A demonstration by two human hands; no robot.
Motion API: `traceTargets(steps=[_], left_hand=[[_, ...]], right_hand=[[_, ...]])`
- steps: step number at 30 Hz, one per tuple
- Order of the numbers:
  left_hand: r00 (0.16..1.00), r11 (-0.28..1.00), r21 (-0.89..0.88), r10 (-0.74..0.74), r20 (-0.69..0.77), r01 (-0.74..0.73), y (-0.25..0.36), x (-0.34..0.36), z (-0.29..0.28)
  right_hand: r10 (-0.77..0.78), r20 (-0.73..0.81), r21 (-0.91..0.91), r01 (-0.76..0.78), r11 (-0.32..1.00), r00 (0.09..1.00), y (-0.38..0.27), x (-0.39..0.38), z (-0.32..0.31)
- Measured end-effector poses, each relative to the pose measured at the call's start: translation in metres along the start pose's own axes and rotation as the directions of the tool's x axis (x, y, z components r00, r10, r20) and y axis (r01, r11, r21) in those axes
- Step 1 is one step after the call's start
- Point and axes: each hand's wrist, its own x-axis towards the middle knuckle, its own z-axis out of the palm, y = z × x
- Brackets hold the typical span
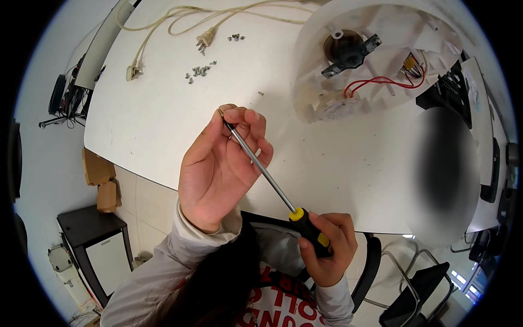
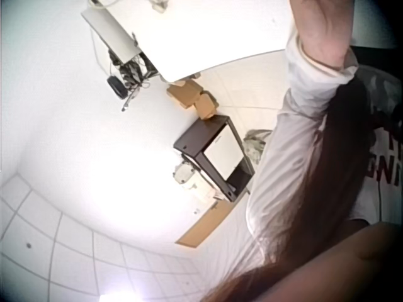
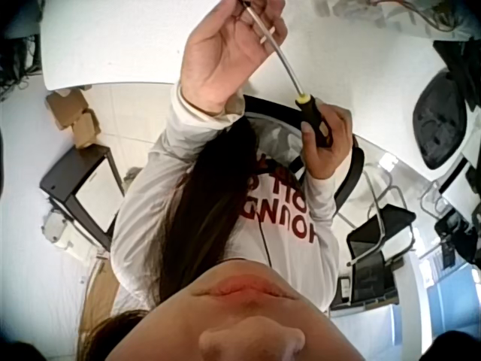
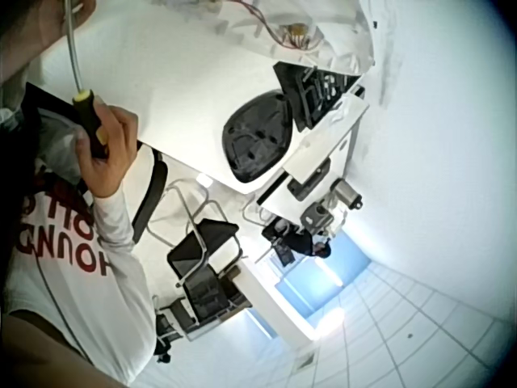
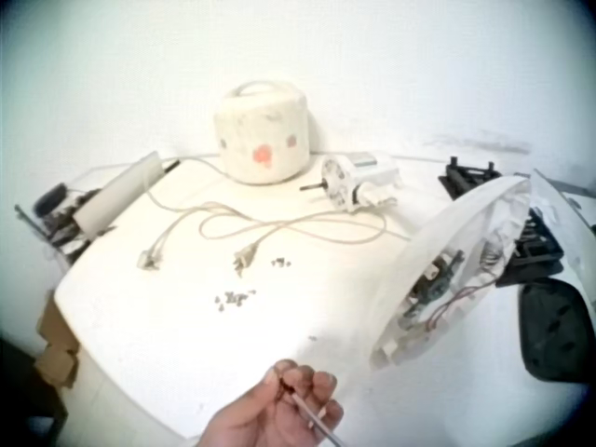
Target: The person uses a screwdriver to tighten screws on the internal components of a disassembled white appliance. They repeatedly pick up screws from the table and secure them into the device's housing while holding the unit steady.
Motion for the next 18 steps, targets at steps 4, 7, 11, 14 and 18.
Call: traceTargets(steps=[4,7,11,14,18], left_hand=[[1.000,1.000,-0.013,0.016,-0.004,-0.016,-0.0003,0.0006,0.0035],[1.000,1.000,-0.022,0.021,-0.007,-0.021,-0.0004,0.0014,0.0048],[0.999,0.999,-0.043,0.015,0.029,-0.014,0.0000,0.0029,0.0036],[0.999,0.997,-0.082,0.015,0.044,-0.012,0.0001,0.0035,0.0037],[1.000,0.991,-0.130,0.024,0.010,-0.022,-0.0019,0.0027,0.0073]], right_hand=[[0.008,0.001,0.017,-0.008,1.000,1.000,-0.0002,0.0008,0.0015],[0.022,-0.002,0.043,-0.022,0.999,1.000,0.0011,0.0008,0.0028],[0.027,0.002,0.078,-0.027,0.997,1.000,0.0042,0.0013,0.0052],[0.043,0.003,0.102,-0.043,0.994,0.999,0.0049,0.0010,0.0069],[0.048,0.000,0.105,-0.048,0.993,0.999,0.0070,-0.0011,0.0081]])
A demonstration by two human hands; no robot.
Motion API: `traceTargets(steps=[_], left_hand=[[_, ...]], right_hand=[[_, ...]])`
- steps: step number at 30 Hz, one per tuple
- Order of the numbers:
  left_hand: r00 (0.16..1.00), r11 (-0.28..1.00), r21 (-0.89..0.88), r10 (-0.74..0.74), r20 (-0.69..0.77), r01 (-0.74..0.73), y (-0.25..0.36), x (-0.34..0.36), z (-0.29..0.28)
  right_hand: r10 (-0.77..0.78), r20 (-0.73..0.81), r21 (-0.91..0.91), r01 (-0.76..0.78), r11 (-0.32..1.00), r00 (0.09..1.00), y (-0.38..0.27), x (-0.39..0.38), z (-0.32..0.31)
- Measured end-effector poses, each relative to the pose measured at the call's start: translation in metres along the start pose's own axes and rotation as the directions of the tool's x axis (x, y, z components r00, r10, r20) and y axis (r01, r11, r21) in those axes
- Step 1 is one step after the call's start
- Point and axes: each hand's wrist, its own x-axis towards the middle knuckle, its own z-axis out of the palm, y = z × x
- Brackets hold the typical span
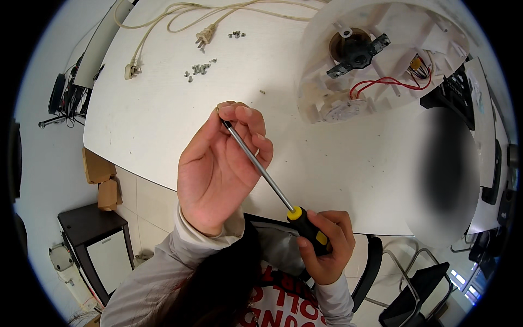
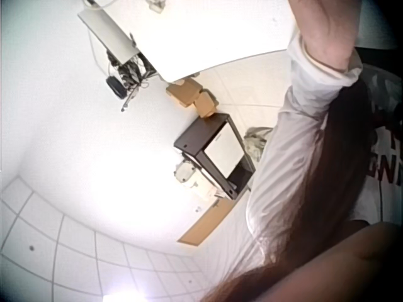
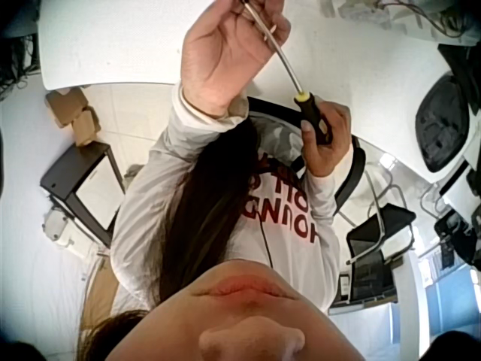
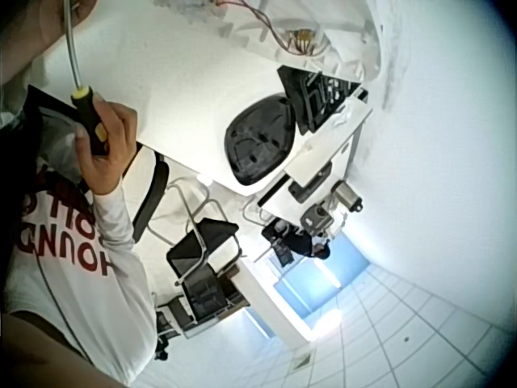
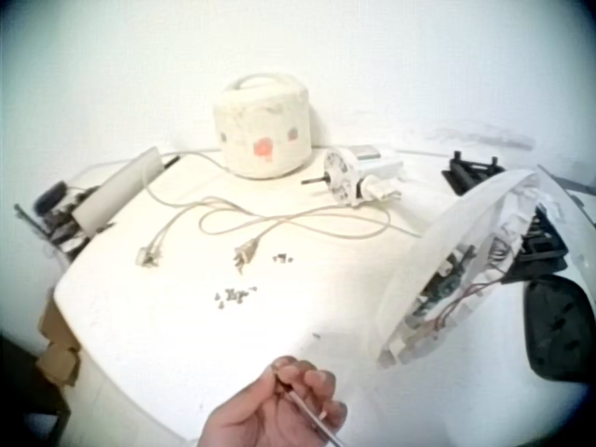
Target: The person uses a screwdriver to tighten screws on the internal components of a disassembled white appliance. They repeatedly pick up screws from the table and secure them into the device's housing while holding the unit steady.
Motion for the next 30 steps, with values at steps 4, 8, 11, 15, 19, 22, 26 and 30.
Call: traceTargets(steps=[4,8,11,15,19,22,26,30], left_hand=[[1.000,1.000,-0.013,0.011,0.017,-0.011,-0.001,0.000,-0.001],[1.000,1.000,-0.008,0.026,0.005,-0.026,-0.003,-0.001,0.000],[0.999,0.997,0.065,0.034,0.030,-0.036,-0.004,-0.001,0.000],[0.995,0.990,0.123,0.059,0.077,-0.068,-0.003,0.001,-0.003],[0.993,0.979,0.167,0.110,0.047,-0.117,-0.004,-0.002,-0.003],[0.990,0.955,0.263,0.138,0.010,-0.136,-0.005,-0.001,-0.003],[0.986,0.837,0.522,0.153,0.064,-0.163,0.006,0.000,-0.008],[0.991,0.770,0.624,0.111,0.073,-0.132,0.012,-0.002,-0.009]], right_hand=[[-0.009,0.000,-0.004,0.009,1.000,1.000,0.000,0.000,0.000],[-0.006,-0.005,0.014,0.006,1.000,1.000,0.001,0.000,0.001],[0.003,-0.008,0.043,-0.002,0.999,1.000,0.002,-0.001,0.002],[0.010,-0.006,0.038,-0.010,0.999,1.000,0.001,0.000,0.002],[0.014,0.004,0.015,-0.014,1.000,1.000,-0.002,0.001,0.001],[0.018,-0.010,0.009,-0.018,1.000,1.000,-0.001,-0.001,0.001],[0.067,-0.004,0.005,-0.067,0.998,0.998,-0.009,0.001,-0.003],[0.066,0.024,-0.042,-0.065,0.997,0.998,-0.014,0.002,-0.013]])
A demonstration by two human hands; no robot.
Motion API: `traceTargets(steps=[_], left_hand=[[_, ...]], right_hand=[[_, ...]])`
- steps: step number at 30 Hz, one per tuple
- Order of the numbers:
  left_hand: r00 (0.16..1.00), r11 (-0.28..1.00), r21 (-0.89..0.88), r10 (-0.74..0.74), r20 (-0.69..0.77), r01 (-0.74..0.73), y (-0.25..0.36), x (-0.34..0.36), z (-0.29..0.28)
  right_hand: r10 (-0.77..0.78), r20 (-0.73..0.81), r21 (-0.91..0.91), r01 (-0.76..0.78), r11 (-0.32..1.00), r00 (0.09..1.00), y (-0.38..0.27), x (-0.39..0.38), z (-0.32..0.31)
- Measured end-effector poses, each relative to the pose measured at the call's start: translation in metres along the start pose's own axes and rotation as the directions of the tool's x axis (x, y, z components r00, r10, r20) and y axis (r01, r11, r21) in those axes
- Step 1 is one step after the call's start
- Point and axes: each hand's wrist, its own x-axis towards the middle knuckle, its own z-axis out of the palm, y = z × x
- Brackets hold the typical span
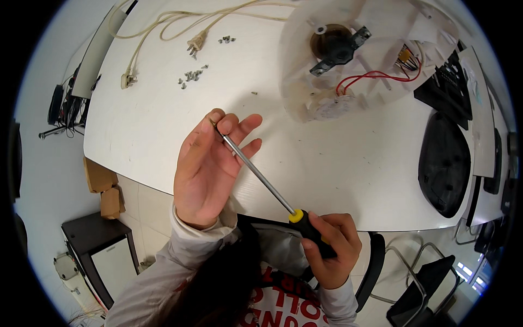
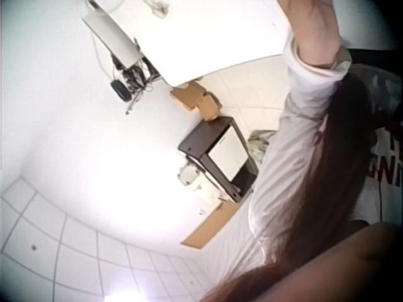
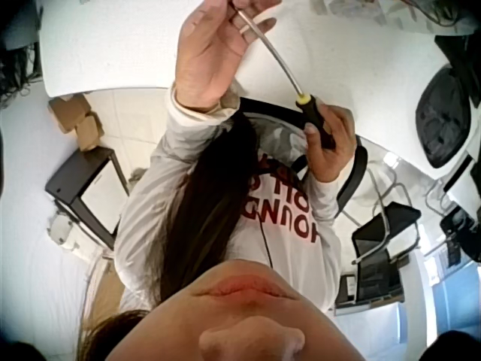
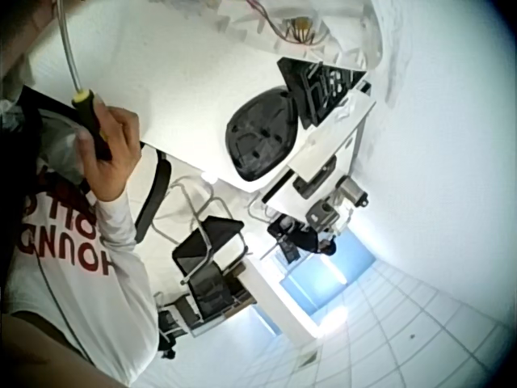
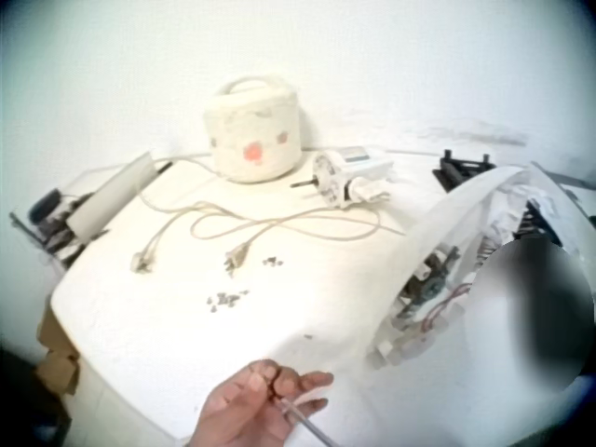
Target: The person uses a screwdriver to tighten screws on the internal components of a disassembled white appliance. They repeatedly pick up screws from the table and secure them into the device's housing while holding the unit steady.
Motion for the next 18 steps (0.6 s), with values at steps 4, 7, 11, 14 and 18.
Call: traceTargets(steps=[4,7,11,14,18], left_hand=[[1.000,1.000,-0.013,0.021,-0.008,-0.021,-0.004,-0.002,0.003],[1.000,1.000,-0.027,0.007,0.014,-0.007,-0.006,0.000,0.000],[0.999,1.000,-0.027,-0.005,0.039,0.006,-0.005,0.001,0.001],[0.999,0.998,0.039,-0.040,-0.023,0.041,-0.007,0.001,0.007],[0.998,0.998,-0.002,-0.063,0.005,0.063,-0.012,-0.002,0.010]], right_hand=[[0.011,0.021,0.033,-0.012,0.999,1.000,0.001,-0.001,0.000],[0.017,0.037,0.059,-0.019,0.998,0.999,-0.003,0.001,0.000],[0.144,0.088,0.173,-0.158,0.972,0.986,-0.006,-0.001,-0.003],[0.264,0.132,0.309,-0.293,0.905,0.955,-0.001,-0.007,-0.008],[0.185,0.159,0.294,-0.226,0.929,0.970,0.002,-0.007,-0.011]])
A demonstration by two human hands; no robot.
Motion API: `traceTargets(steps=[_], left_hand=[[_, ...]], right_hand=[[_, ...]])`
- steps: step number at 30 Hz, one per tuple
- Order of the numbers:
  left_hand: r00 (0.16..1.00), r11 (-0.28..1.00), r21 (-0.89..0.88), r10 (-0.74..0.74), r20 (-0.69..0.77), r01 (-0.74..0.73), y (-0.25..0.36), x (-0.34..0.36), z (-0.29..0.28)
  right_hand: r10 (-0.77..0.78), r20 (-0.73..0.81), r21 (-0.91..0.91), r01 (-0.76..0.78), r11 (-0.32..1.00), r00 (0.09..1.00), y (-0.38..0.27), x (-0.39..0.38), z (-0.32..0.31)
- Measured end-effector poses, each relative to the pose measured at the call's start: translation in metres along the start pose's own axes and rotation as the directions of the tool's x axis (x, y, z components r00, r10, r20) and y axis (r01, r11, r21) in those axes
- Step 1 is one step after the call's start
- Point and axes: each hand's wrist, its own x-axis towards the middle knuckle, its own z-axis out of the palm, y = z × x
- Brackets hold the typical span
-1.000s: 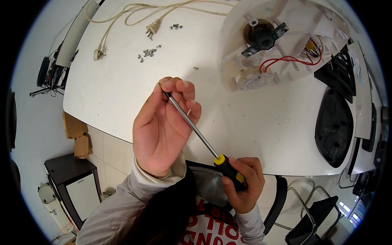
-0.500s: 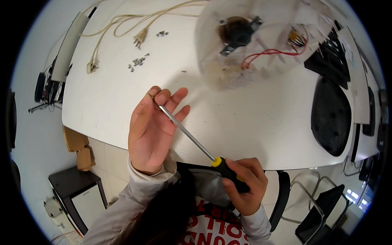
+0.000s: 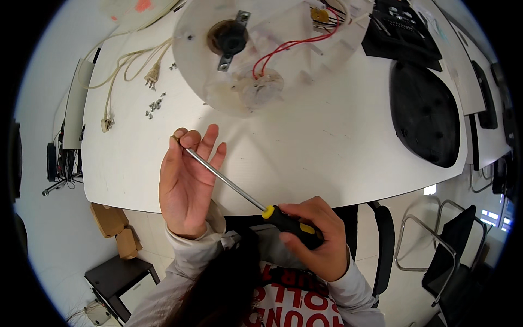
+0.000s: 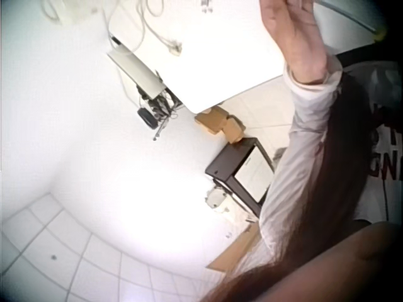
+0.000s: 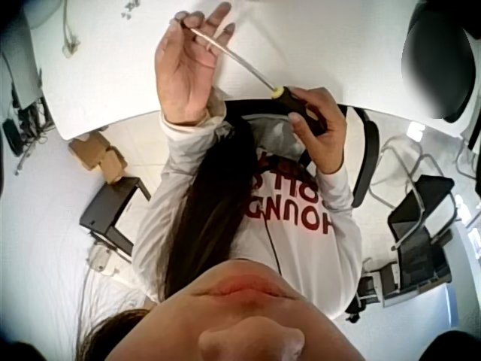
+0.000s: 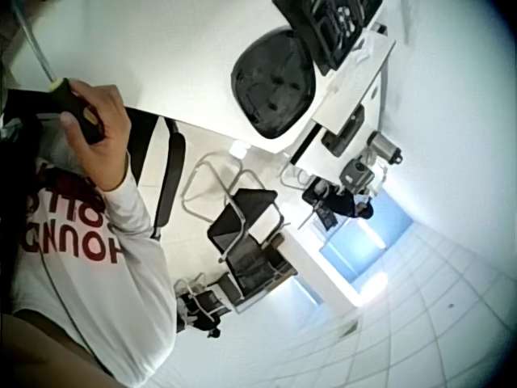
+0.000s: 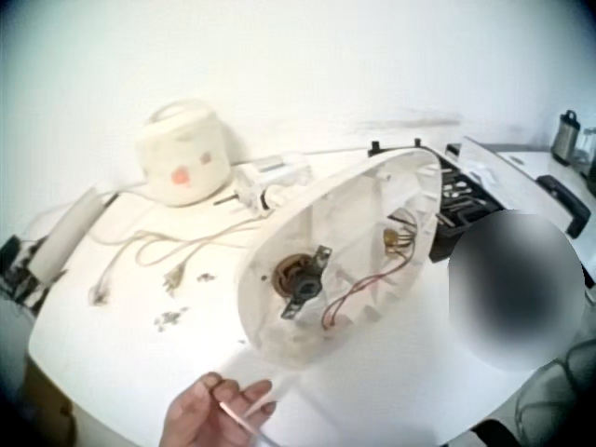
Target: The person uses a screwdriver to tighten screws on the internal components of a disassembled white appliance. They repeatedly pick up screws from the table and secure them into the device's housing while holding the unit steady.
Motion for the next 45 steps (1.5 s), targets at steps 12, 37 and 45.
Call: traceTargets(steps=[12,37,45], left_hand=[[0.992,0.994,-0.106,-0.003,-0.125,-0.010,-0.005,-0.008,0.012],[0.986,0.421,0.892,0.065,0.151,-0.164,-0.011,0.072,0.031],[0.964,0.381,0.887,0.142,0.223,-0.262,-0.017,0.075,0.023]], right_hand=[[0.008,-0.028,0.216,-0.002,0.976,1.000,-0.003,-0.007,-0.009],[-0.509,-0.353,-0.531,0.280,0.800,0.785,0.040,-0.019,-0.058],[-0.530,-0.372,-0.551,0.279,0.786,0.762,0.043,-0.017,-0.058]])
